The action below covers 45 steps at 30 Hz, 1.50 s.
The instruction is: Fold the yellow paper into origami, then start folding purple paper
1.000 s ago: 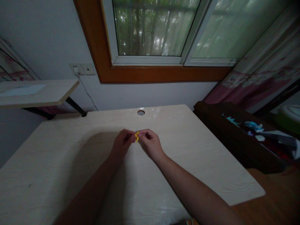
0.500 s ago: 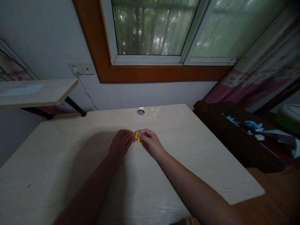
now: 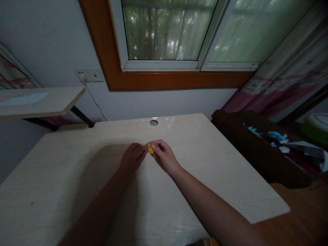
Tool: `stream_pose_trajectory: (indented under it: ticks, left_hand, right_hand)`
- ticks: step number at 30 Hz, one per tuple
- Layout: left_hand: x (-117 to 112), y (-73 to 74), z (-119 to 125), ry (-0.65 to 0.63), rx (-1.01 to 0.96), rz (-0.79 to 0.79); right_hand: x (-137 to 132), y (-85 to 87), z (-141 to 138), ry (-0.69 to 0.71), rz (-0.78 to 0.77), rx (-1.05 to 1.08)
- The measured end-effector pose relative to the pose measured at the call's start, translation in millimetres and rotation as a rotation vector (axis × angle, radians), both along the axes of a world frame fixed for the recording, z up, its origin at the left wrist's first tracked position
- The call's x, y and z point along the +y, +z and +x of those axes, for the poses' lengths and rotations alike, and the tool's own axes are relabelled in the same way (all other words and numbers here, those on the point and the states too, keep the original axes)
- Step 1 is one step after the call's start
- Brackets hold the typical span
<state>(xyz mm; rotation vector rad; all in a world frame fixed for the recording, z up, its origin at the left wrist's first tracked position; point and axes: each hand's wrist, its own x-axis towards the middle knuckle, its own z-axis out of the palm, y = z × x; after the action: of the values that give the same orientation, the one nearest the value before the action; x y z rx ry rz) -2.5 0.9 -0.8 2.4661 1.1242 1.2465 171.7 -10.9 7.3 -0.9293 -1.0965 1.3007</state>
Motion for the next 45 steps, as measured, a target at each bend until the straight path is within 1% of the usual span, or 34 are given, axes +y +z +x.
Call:
stream_pose_trajectory:
  ticks: [7, 12, 17, 22, 25, 34, 40, 45]
  left_hand:
    - [-3.2, 2.9, 1.1, 0.011, -0.038, -0.048]
    - [-5.5, 8.6, 1.1, 0.006, -0.059, -0.102]
    - [-7.5, 12.5, 2.1, 0.008, -0.08, -0.089]
    - [-9.0, 14.2, 1.9, 0.002, -0.096, -0.085]
    - [-9.0, 13.6, 1.0, -0.001, -0.11, -0.09]
    - [-9.2, 14.0, 1.6, -0.003, -0.128, -0.08]
    - [-6.3, 7.6, 2.0, -0.012, -0.095, -0.019]
    - [-6.4, 4.5, 1.4, -0.007, 0.008, 0.027]
  right_hand:
    - [2.2, -4.9, 3.8, 0.029, 0.079, -0.037]
    - [2.9, -6.0, 5.3, 0.067, 0.069, -0.05]
    - [6.1, -7.2, 11.0, 0.116, 0.083, -0.125]
    - [9.1, -2.2, 18.1, 0.132, 0.182, -0.257]
    - [8.8, 1.6, 20.2, 0.122, 0.246, -0.331]
    - [5.0, 7.9, 20.6, 0.055, 0.381, -0.422]
    - [4.8, 4.1, 20.2, -0.025, 0.504, -0.497]
    - [2.9, 1.1, 19.5, -0.064, 0.592, -0.589]
